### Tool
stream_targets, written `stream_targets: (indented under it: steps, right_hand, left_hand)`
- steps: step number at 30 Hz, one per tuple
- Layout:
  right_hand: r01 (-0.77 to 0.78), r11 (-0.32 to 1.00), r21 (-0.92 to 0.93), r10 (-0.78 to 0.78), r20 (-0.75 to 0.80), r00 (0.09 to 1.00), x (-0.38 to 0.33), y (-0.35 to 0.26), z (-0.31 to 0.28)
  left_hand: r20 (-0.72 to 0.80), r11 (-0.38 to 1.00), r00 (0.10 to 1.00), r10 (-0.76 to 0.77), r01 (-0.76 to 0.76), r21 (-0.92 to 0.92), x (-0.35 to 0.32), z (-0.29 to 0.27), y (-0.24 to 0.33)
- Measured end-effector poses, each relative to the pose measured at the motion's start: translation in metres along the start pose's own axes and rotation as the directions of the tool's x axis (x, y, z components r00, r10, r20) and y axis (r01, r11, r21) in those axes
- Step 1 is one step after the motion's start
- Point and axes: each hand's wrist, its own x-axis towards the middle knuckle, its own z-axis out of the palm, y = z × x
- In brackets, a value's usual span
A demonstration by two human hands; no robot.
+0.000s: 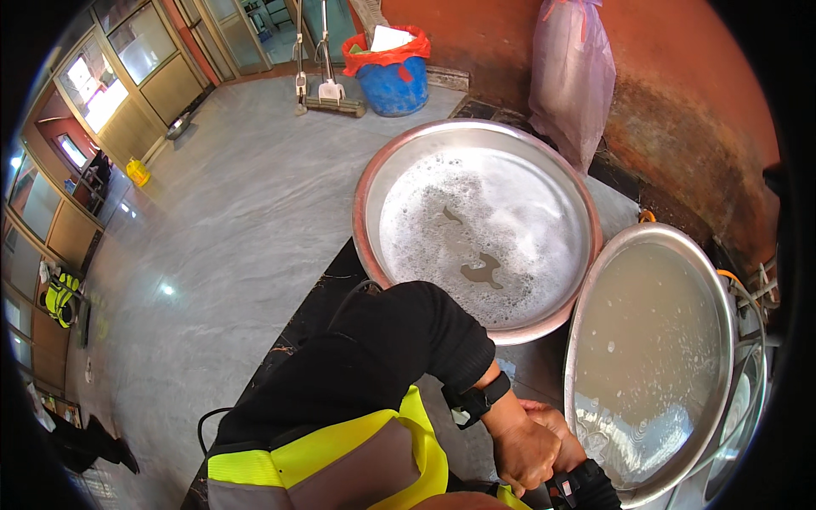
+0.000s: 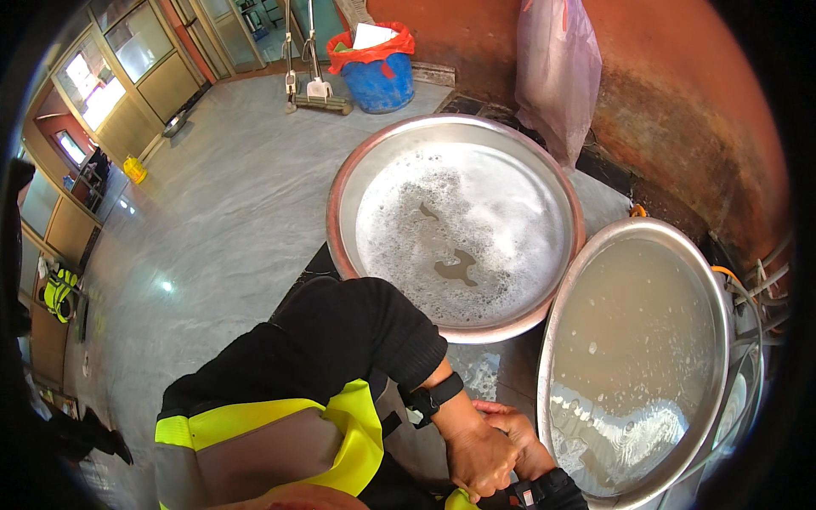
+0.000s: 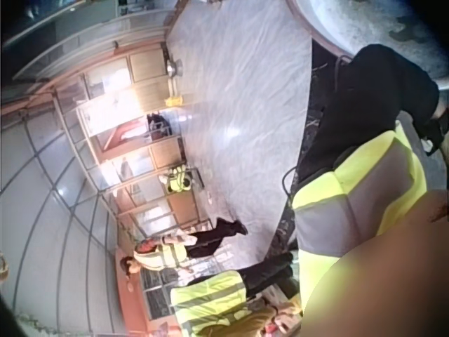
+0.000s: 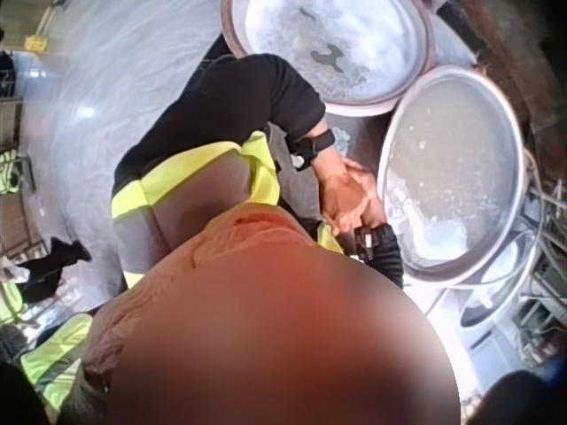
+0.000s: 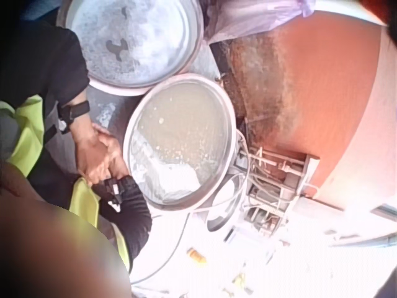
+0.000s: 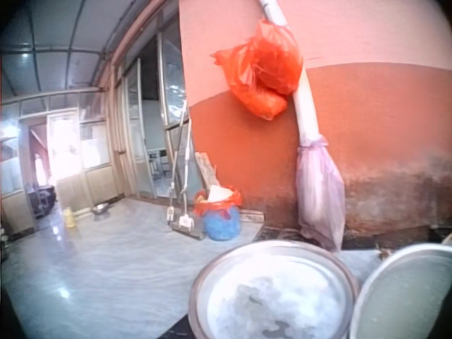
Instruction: The person repeatedly submerges a dark gray cloth into a soapy metal basin, scrubs it by hand, wrings it out, and transfers it to a second basin of clear water to rinse. The process is repeated several times with the same cloth.
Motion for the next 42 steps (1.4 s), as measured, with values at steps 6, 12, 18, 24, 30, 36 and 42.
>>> stream_targets:
  steps: [6, 12, 18, 24, 30, 36, 42]
  right_hand:
    - [-0.002, 0.997, -0.078, 0.002, 0.005, 1.0, 0.006, -0.001, 0.006]
    - [0.012, 0.987, -0.161, -0.016, -0.022, 1.0, -0.003, 0.0, 0.011]
    - [0.044, 0.974, -0.224, -0.045, 0.003, 0.999, -0.004, 0.013, 0.01]
    - [0.02, 0.996, -0.091, -0.02, 0.007, 1.0, 0.006, 0.017, 0.008]
    - [-0.035, 0.987, -0.156, 0.026, -0.063, 0.998, 0.0, 0.015, 0.015]
    - [-0.025, 0.987, -0.16, 0.026, 0.005, 1.0, 0.022, 0.032, 0.002]
    - [-0.098, 0.948, -0.303, 0.082, -0.066, 0.994, 0.013, 0.02, -0.003]
  left_hand:
    - [0.157, 0.999, 0.987, -0.019, 0.023, -0.022, -0.002, 0.001, 0.005]
    - [0.036, 0.999, 0.998, 0.052, -0.052, 0.005, -0.006, 0.007, 0.004]
    - [0.109, 0.99, 0.994, 0.012, 0.004, -0.14, -0.012, 0.01, 0.004]
    - [0.165, 0.976, 0.986, -0.002, 0.038, -0.216, -0.013, 0.007, 0.003]
    - [0.231, 0.95, 0.973, -0.011, 0.082, -0.3, -0.014, 0.005, 0.0]
    - [0.245, 0.922, 0.97, 0.01, 0.086, -0.377, -0.015, 0.01, -0.003]
    - [0.213, 0.942, 0.977, 0.002, 0.07, -0.329, -0.019, 0.008, -0.015]
